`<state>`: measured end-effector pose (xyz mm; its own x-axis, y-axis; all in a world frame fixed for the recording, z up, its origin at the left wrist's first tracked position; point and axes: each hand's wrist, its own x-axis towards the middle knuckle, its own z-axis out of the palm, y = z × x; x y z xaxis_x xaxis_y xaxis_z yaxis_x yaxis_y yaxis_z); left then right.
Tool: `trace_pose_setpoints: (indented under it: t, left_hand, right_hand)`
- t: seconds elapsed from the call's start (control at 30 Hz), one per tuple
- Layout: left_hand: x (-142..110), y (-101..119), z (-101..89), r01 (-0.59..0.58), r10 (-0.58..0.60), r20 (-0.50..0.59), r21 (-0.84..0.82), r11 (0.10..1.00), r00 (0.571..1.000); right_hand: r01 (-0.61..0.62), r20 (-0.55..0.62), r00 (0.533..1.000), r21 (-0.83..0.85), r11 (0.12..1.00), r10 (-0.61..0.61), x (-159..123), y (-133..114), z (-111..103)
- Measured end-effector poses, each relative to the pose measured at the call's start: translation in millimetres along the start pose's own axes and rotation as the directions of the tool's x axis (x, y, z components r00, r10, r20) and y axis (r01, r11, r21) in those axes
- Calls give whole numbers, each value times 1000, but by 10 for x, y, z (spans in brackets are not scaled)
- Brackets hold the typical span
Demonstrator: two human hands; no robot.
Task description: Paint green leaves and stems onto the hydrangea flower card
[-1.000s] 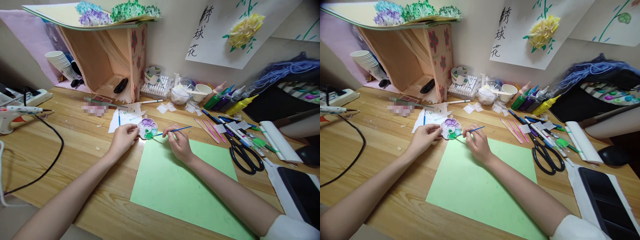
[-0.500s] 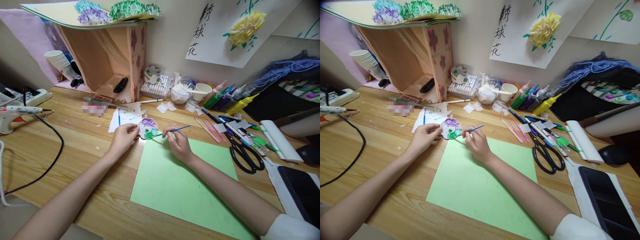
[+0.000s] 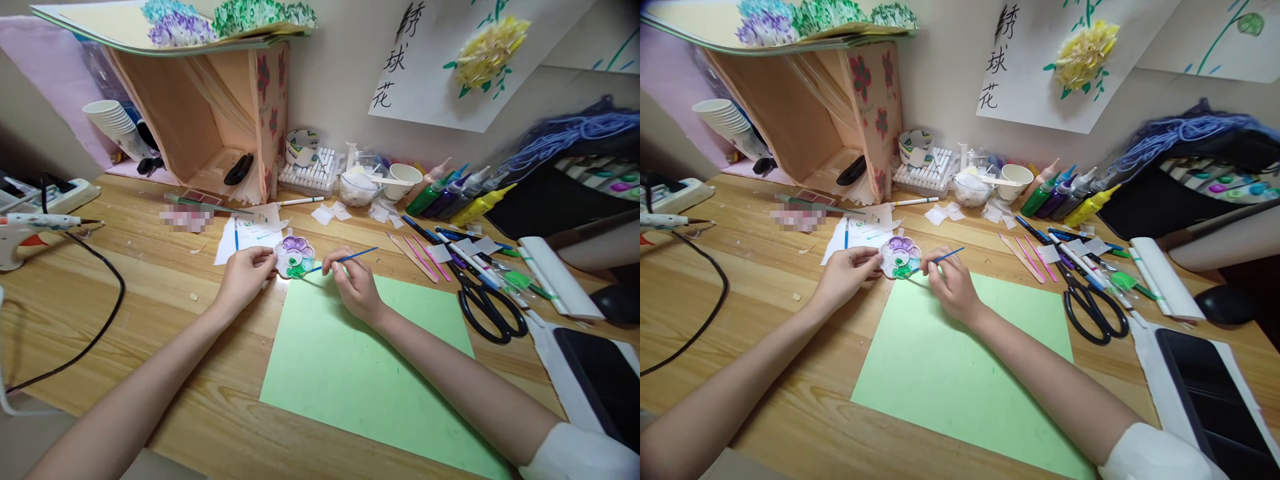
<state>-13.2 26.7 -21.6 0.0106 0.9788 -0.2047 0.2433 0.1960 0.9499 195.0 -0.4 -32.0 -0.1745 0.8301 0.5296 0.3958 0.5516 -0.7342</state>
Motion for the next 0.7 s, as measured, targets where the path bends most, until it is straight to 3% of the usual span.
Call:
trace_pose_setpoints:
  t: [0.1,0.23,0.33,0.47,0.6,0.7]
  left_hand:
    - [4,-8,0,1,-2,4,9,1000,1000]
    - [5,-8,0,-2,2,2,21,1000,1000]
    - [1,0,-1,-6,6,2,19,1000,1000]
    - [1,4,-1,-5,5,2,6,1000,1000]
    - [1,7,1,11,-11,-3,2,1000,1000]
    - [-5,20,0,12,-12,4,15,1000,1000]
  right_hand:
    - [-16,-76,997,-17,1000,14,5,-1,0]
    - [50,-11,999,-24,998,-50,10,-16,-9]
    - [11,-72,997,-26,1000,-12,11,-22,-12]
    - [-128,-88,987,85,988,136,14,19,13]
    - [-318,-116,925,291,903,363,42,100,41]
    - [-371,-144,891,317,873,430,68,127,35]
